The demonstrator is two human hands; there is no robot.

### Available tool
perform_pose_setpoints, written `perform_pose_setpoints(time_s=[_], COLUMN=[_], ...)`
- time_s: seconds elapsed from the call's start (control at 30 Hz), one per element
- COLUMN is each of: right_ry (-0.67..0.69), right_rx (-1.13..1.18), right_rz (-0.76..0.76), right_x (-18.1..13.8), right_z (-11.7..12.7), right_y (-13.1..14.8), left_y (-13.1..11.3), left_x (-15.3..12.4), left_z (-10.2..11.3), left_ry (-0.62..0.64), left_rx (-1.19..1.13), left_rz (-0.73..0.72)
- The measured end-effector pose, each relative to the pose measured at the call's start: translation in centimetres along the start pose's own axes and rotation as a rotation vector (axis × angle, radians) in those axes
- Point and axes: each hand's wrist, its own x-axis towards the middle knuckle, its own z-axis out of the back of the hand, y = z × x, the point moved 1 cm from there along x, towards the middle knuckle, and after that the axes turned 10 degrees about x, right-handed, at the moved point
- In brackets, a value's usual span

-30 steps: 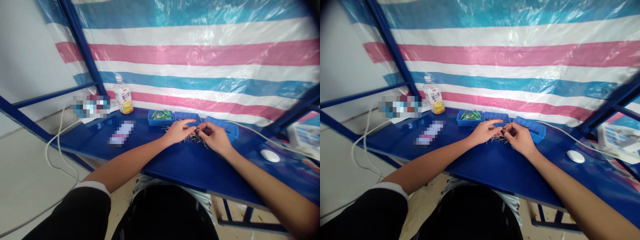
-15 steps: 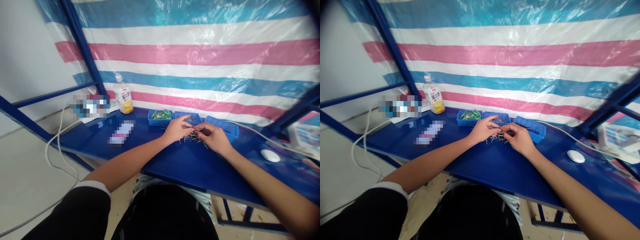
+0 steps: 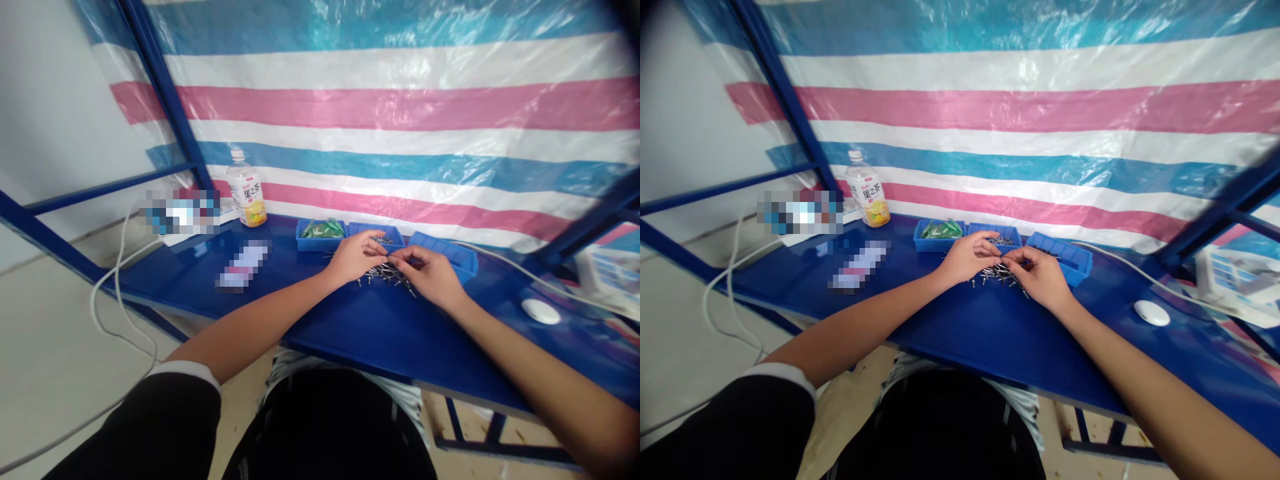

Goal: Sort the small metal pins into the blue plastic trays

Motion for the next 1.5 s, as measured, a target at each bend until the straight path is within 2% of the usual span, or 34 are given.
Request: perform_pose_setpoints(time_s=[0.33,0.5,0.6,0.7,0.83,1.07,1.17,1.27,1.4,1.5], right_ry=[0.119,0.152,0.103,-0.003,-0.155,-0.287,-0.263,-0.158,0.042,0.18], right_rx=[-0.001,0.075,0.176,0.345,0.562,0.719,0.662,0.42,-0.146,-0.329], right_rz=[-0.02,-0.051,-0.144,-0.251,-0.29,-0.399,-0.442,-0.331,0.061,0.248], right_x=[0.1,0.1,0.2,0.4,0.6,0.8,0.7,0.3,-0.1,-0.2], right_z=[-0.5,-0.5,-0.1,0.3,1.0,1.9,2.0,1.8,1.3,1.0], right_y=[0.0,0.1,-0.2,-0.9,-1.5,-2.1,-2.2,-1.6,-0.5,-0.5], left_y=[-0.7,-1.1,-1.0,-0.6,-0.4,-0.7,-0.7,-0.5,-0.4,-0.4], left_x=[0.0,-0.1,-0.1,0.0,0.1,-0.1,-0.1,-0.1,0.0,0.0], left_z=[-0.2,-0.1,0.0,0.0,0.1,0.1,0.1,0.1,0.0,-0.1], left_ry=[0.014,-0.007,-0.036,-0.027,-0.024,-0.04,-0.038,-0.038,-0.033,-0.033], left_rx=[-0.054,-0.015,0.055,0.12,0.163,0.196,0.203,0.199,0.198,0.194], left_rz=[-0.065,-0.064,-0.052,-0.038,-0.023,-0.021,-0.024,-0.03,-0.046,-0.06])
